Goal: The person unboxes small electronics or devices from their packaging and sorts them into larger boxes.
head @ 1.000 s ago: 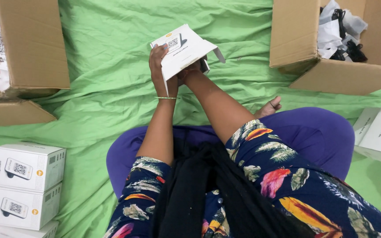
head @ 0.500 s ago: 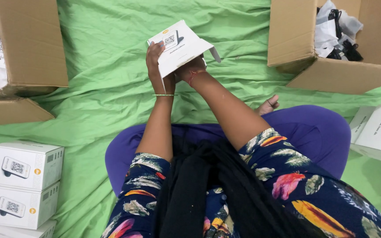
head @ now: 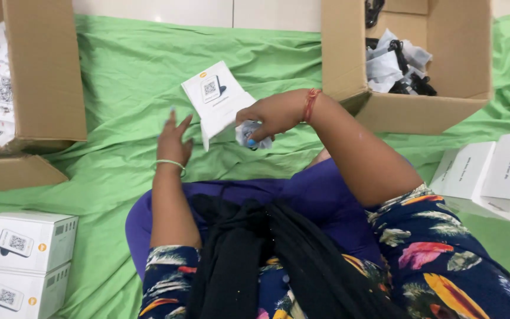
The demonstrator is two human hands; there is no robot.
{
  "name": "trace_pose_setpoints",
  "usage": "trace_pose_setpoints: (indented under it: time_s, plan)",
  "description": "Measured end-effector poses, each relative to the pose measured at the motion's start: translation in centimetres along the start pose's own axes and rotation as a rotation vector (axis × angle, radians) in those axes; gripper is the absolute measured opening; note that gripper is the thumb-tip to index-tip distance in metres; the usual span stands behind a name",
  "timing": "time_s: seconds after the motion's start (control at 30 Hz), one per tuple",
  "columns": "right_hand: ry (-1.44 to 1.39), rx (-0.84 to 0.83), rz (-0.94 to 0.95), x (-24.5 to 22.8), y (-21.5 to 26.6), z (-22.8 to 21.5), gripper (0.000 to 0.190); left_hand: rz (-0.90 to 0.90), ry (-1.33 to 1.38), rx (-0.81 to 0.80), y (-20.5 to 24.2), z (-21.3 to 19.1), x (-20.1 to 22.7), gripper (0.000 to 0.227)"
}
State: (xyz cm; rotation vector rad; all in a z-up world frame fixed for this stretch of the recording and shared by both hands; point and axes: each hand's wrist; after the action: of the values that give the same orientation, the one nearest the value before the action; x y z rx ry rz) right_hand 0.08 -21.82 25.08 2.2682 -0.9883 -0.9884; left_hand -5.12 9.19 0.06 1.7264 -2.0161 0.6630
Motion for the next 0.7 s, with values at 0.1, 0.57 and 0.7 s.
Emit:
trace_pose_setpoints:
  time_s: [0.1,0.57,0.7]
  plan:
    - [-0.296,0.036,-0.284,2.7,2.3,-0.4,0.046,-0.048,0.145,0.254,-0.6,-0.3,0.9,0.049]
    - [-1.567,1.396,-0.081,21.2,-3.1,0.8,0.043,-0.397,1.781,-0.059,-22.2,11.5,34.4,0.069]
    - [-1.531,1.843,0.037,34.8,-3.5,2.4,0.055,-0.395,1.810,-0.246,-29.2,23.1,38.5,0.080]
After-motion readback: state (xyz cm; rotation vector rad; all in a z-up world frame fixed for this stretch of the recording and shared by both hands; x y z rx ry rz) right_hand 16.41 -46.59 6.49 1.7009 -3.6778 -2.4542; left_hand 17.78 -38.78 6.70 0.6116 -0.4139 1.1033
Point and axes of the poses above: each hand's wrist, its own y-axis away from the middle knuckle, its own z-axis out of the palm, x = y × z, and after that the axes turned 7 degrees about y, right-handed
